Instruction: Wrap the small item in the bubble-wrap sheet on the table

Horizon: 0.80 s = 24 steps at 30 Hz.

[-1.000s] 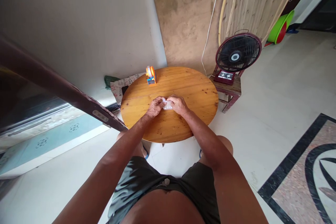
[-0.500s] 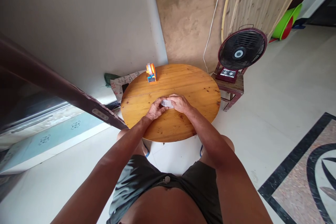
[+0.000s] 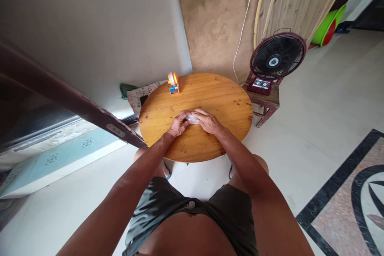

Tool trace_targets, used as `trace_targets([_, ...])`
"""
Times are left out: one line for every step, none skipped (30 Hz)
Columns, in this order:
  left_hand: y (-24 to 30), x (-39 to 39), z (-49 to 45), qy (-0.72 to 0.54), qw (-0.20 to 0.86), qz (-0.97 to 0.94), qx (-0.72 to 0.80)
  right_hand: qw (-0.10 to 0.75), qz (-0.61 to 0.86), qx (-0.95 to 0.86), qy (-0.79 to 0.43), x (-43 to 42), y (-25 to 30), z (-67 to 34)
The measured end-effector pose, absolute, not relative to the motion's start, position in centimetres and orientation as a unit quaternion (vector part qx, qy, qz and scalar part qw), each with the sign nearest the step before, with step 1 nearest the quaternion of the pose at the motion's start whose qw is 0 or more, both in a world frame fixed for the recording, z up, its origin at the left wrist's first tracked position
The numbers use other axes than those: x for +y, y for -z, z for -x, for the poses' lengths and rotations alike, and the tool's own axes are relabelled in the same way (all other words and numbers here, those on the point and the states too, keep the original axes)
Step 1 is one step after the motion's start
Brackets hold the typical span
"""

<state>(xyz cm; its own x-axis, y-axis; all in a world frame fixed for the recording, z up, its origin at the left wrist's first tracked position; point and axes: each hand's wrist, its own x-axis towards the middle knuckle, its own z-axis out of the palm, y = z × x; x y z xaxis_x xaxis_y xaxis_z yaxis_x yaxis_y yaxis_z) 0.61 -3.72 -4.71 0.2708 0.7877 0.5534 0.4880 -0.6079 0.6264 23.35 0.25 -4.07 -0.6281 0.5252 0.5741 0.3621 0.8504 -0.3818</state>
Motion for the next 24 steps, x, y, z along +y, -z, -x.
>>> trace_targets([4.8, -3.7, -0.6, -0.442, 0.167, -0.779, 0.411, 0.354, 0.247, -0.895, -0.113, 0.1, 4.1, -23.4])
trace_targets([4.8, -3.7, -0.5, -0.440, 0.165, -0.780, 0.413, 0.354, 0.248, -0.895, -0.113, 0.0, 4.2, -23.4])
trace_targets([4.8, -3.7, -0.5, -0.439, 0.163, -0.781, 0.414, 0.355, 0.249, -0.894, -0.114, -0.1, 4.2, -23.4])
trace_targets([4.9, -3.7, -0.5, -0.437, 0.160, -0.782, 0.414, 0.355, 0.251, -0.893, -0.116, -0.2, 4.2, -23.5])
trace_targets([4.9, -3.8, -0.5, -0.436, 0.158, -0.783, 0.414, 0.355, 0.253, -0.892, -0.118, -0.3, 4.2, -23.5])
trace_targets([4.9, -3.8, -0.5, -0.435, 0.155, -0.784, 0.414, 0.354, 0.253, -0.892, -0.122, -0.4, 4.1, -23.6])
trace_targets([5.0, -3.8, -0.5, -0.434, 0.153, -0.784, 0.416, 0.353, 0.250, -0.893, -0.126, -0.5, 4.1, -23.7])
trace_targets([5.0, -3.9, -0.5, -0.433, 0.151, -0.784, 0.418, 0.353, 0.247, -0.893, -0.131, -0.6, 4.0, -23.7])
trace_targets([5.1, -3.9, -0.5, -0.431, 0.149, -0.784, 0.420, 0.356, 0.244, -0.892, -0.135, -0.7, 3.9, -23.7])
trace_targets([5.1, -4.0, -0.5, -0.430, 0.146, -0.785, 0.422, 0.360, 0.243, -0.890, -0.138, -0.8, 3.8, -23.7])
trace_targets([5.1, -4.0, -0.5, -0.428, 0.144, -0.786, 0.422, 0.367, 0.247, -0.886, -0.140, -0.8, 3.7, -23.7])
trace_targets([5.1, -4.0, -0.5, -0.428, 0.141, -0.787, 0.423, 0.374, 0.254, -0.881, -0.142, -0.9, 3.6, -23.6])
trace_targets([5.2, -4.0, -0.5, -0.427, 0.137, -0.787, 0.423, 0.381, 0.265, -0.874, -0.144, -1.0, 3.5, -23.4])
trace_targets([5.2, -4.0, -0.5, -0.427, 0.134, -0.788, 0.423, 0.388, 0.275, -0.868, -0.144, -1.0, 3.4, -23.2])
trace_targets([5.2, -4.0, -0.5, -0.427, 0.131, -0.788, 0.423, 0.394, 0.283, -0.862, -0.144, -1.1, 3.4, -23.0])
trace_targets([5.3, -4.0, -0.5, -0.428, 0.128, -0.789, 0.423, 0.400, 0.289, -0.858, -0.143, -1.1, 3.4, -22.8])
trace_targets([5.3, -3.9, -0.5, -0.429, 0.127, -0.789, 0.421, 0.407, 0.295, -0.853, -0.141, -1.1, 3.4, -22.7])
trace_targets([5.4, -3.9, -0.5, -0.431, 0.126, -0.790, 0.418, 0.413, 0.299, -0.849, -0.138, -1.1, 3.4, -22.5])
trace_targets([5.5, -3.8, -0.5, -0.433, 0.125, -0.790, 0.416, 0.418, 0.303, -0.845, -0.137, -1.1, 3.4, -22.4])
trace_targets([5.6, -3.8, -0.5, -0.436, 0.125, -0.789, 0.414, 0.422, 0.307, -0.842, -0.137, -1.1, 3.5, -22.2])
trace_targets([5.7, -3.7, -0.4, -0.438, 0.125, -0.788, 0.414, 0.423, 0.311, -0.840, -0.139, -1.2, 3.4, -22.2])
trace_targets([5.8, -3.6, -0.4, -0.439, 0.125, -0.787, 0.415, 0.423, 0.314, -0.838, -0.141, -1.2, 3.4, -22.1])
trace_targets([5.9, -3.6, -0.4, -0.439, 0.125, -0.786, 0.417, 0.422, 0.317, -0.838, -0.142, -1.2, 3.4, -22.1])
trace_targets([6.0, -3.6, -0.3, -0.437, 0.126, -0.786, 0.418, 0.421, 0.319, -0.837, -0.141, -1.2, 3.5, -22.1])
